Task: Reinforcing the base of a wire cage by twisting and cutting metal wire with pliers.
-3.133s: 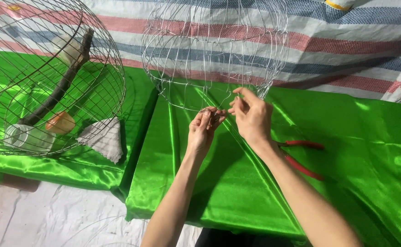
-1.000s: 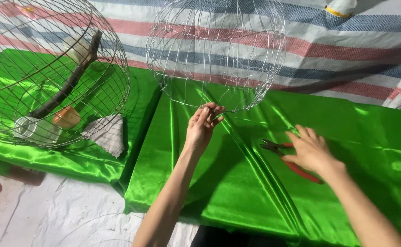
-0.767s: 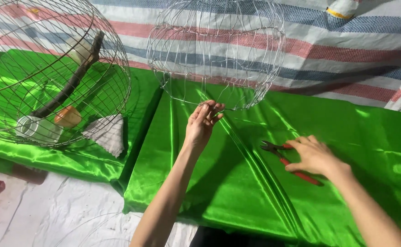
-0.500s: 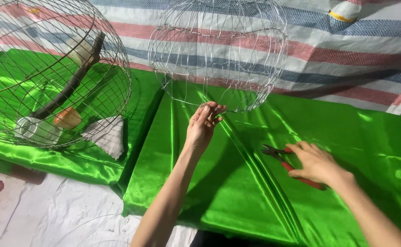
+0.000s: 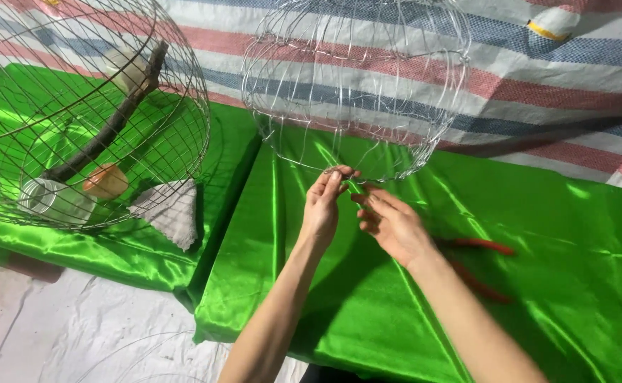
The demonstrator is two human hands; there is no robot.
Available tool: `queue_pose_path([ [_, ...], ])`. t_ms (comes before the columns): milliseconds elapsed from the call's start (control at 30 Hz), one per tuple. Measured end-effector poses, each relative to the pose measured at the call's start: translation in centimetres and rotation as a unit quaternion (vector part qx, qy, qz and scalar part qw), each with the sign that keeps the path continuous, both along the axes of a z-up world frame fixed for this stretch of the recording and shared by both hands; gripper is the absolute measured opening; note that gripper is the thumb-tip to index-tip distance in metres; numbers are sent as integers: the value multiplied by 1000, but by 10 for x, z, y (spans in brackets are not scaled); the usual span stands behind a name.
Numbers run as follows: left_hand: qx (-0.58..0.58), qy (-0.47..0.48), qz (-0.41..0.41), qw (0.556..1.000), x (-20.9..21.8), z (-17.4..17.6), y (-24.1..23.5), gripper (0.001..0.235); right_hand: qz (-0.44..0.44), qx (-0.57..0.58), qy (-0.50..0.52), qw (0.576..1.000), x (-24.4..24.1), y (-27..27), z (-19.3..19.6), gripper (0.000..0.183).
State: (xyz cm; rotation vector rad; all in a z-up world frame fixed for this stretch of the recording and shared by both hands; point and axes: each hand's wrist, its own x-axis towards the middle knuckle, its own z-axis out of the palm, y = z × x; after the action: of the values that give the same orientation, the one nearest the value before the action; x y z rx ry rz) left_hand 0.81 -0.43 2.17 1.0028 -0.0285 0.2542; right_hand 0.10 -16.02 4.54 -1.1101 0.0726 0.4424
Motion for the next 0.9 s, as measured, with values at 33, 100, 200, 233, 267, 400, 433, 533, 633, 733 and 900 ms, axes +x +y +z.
queue_pose_path([
  [33,7,8,3,1000,-1,1,-2,25,-18,56,61,996,3,4,-3,33],
  [100,2,16,12,1000,-3,3,-2,25,-28,80,87,993,8,11,-9,30],
  [200,0,25,24,999,-5,4,-3,24,-36,108,115,987,18,17,-26,31],
  [233,2,27,27,999,-5,2,-4,24,-35,111,119,986,21,17,-34,34],
  [267,0,28,27,999,-6,3,-3,24,-35,109,120,986,23,17,-39,34],
  [400,-2,30,28,999,-7,8,-3,24,-25,144,82,986,30,21,-46,28],
  [433,-3,30,26,999,-7,9,-3,24,-27,146,62,987,30,22,-45,24],
  [533,-12,21,25,999,-9,10,-5,27,-24,135,18,990,32,23,-55,26],
  [633,-1,34,31,999,-12,15,-6,26,-38,130,-10,991,43,21,-80,23],
  [733,6,31,30,999,-11,14,-4,27,-53,140,-15,989,45,22,-89,20],
  [900,-3,42,34,999,-12,15,-6,26,-80,153,-17,985,40,31,-85,20],
])
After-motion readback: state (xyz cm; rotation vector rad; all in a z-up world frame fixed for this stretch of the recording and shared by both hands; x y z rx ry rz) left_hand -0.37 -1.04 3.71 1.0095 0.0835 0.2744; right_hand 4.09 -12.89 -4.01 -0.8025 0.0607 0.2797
